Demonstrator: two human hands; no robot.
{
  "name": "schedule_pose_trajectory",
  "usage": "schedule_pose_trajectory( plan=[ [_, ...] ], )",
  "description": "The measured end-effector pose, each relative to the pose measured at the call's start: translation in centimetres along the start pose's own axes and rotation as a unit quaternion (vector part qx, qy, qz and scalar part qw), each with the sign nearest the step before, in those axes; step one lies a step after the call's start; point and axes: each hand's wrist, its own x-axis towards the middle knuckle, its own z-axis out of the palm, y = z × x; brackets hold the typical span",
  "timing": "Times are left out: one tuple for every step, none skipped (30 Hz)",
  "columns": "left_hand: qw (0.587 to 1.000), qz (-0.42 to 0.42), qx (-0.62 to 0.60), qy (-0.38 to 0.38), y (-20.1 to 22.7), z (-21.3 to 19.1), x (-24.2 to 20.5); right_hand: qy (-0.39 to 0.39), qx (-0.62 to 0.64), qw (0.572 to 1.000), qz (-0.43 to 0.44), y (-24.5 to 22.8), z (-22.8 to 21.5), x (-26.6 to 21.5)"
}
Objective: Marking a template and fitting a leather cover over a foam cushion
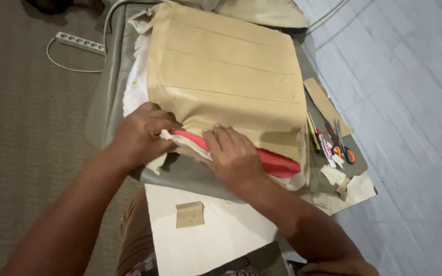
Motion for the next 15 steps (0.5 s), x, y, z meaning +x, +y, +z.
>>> schedule_pose_trajectory(
  plan=[
    [0.999, -0.017, 0.002, 0.031, 0.2, 0.4, 0.1, 0.002, -0.029, 0.999, -0.015, 0.2, 0.2, 0.0],
    [0.997, -0.034, 0.004, 0.063, 0.4, 0.9, 0.2, 0.005, -0.059, 0.998, -0.03, 0.4, 0.5, -0.1],
    [0.998, -0.035, 0.001, 0.061, 0.4, 1.3, 0.3, 0.001, -0.058, 0.998, -0.028, 0.8, 0.9, -0.3],
    [0.996, -0.042, 0.016, 0.072, 0.5, 1.6, 0.4, 0.009, -0.068, 0.997, -0.026, 1.2, 1.3, -0.5],
    [0.995, -0.046, 0.035, 0.084, 0.2, 1.7, 0.6, 0.023, -0.078, 0.996, -0.026, 1.7, 1.8, -0.3],
    [0.995, -0.044, 0.036, 0.084, 0.4, 1.7, 0.7, 0.024, -0.079, 0.996, -0.026, 1.5, 1.4, -0.4],
    [0.995, -0.043, 0.036, 0.088, 0.7, 1.6, 0.9, 0.034, -0.045, 0.998, -0.024, 1.5, 1.0, -0.3],
    [0.994, -0.042, 0.037, 0.092, 1.0, 1.5, 1.1, 0.044, -0.012, 0.999, -0.022, 1.4, 0.5, -0.3],
    [0.994, -0.04, 0.036, 0.09, 1.0, 1.5, 0.9, 0.044, -0.013, 0.999, -0.02, 1.7, 0.2, -1.3],
    [0.995, -0.037, 0.035, 0.085, 1.0, 1.5, 0.7, 0.032, 0.031, 0.998, -0.039, 2.0, 0.0, -2.4],
    [0.996, -0.032, 0.032, 0.079, 0.9, 1.6, 0.6, 0.02, 0.073, 0.996, -0.057, 2.4, -0.3, -3.4],
    [0.996, -0.029, 0.03, 0.077, 0.9, 1.3, 0.7, 0.021, 0.071, 0.996, -0.054, 3.0, -2.0, -4.1],
    [0.997, -0.024, 0.007, 0.079, 0.9, 1.1, 0.8, -0.061, 0.053, 0.997, -0.002, 3.6, -3.8, -4.8],
    [0.996, -0.019, -0.016, 0.081, 0.9, 0.9, 0.8, -0.142, 0.035, 0.988, 0.05, 4.1, -5.6, -5.5],
    [0.996, -0.02, -0.017, 0.082, 1.0, 0.9, 0.5, -0.144, 0.035, 0.988, 0.049, 5.3, -5.2, -6.8]
  ],
)
